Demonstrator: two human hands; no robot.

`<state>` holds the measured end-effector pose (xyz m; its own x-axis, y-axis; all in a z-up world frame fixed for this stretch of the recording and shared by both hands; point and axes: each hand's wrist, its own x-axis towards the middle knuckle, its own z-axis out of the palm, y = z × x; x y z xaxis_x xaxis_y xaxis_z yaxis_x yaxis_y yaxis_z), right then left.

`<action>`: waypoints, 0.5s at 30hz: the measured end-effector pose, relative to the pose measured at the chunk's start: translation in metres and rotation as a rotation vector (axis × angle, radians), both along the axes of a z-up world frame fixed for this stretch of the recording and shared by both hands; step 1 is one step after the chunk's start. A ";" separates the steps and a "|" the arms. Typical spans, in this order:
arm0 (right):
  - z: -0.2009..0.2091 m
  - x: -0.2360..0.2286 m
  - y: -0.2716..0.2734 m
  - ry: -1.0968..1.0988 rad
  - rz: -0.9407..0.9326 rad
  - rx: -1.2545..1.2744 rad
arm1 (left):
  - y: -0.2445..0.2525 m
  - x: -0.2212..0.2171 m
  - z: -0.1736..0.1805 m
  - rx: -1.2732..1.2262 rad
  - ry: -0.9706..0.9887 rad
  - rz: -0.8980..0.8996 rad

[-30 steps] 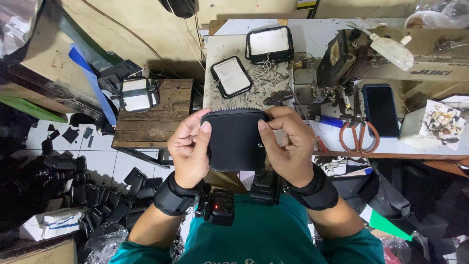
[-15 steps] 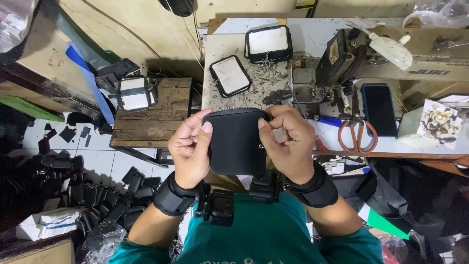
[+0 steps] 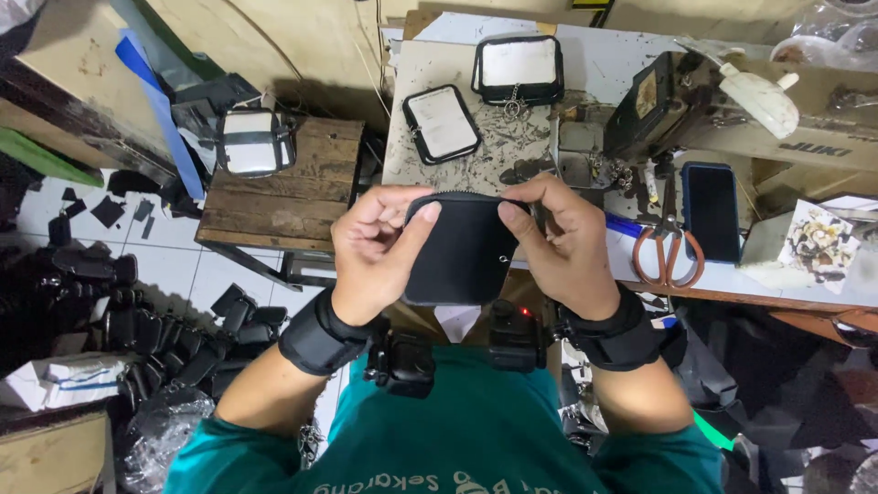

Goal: The person assembles small black pouches by hand, using a hammer to tap metal hardware into place and a screwdriver to adjust the zipper area. They handle multiple pouches, inspecting the seams and zippers before moving to the next item.

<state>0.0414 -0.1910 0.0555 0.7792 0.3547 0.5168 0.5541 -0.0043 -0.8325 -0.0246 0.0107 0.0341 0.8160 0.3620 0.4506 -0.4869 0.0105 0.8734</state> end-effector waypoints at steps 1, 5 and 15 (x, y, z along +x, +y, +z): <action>0.004 0.001 -0.001 0.002 0.004 -0.003 | 0.000 -0.001 0.001 -0.003 0.002 0.004; 0.013 0.005 0.002 -0.025 0.095 -0.110 | -0.007 0.002 0.012 0.022 0.006 -0.056; -0.003 0.010 -0.002 0.101 0.194 -0.191 | 0.007 0.016 0.012 0.089 0.123 -0.107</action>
<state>0.0518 -0.1927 0.0530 0.7315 0.5853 0.3498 0.4742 -0.0680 -0.8778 -0.0087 0.0172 0.0462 0.8989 0.2333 0.3710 -0.3762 -0.0235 0.9262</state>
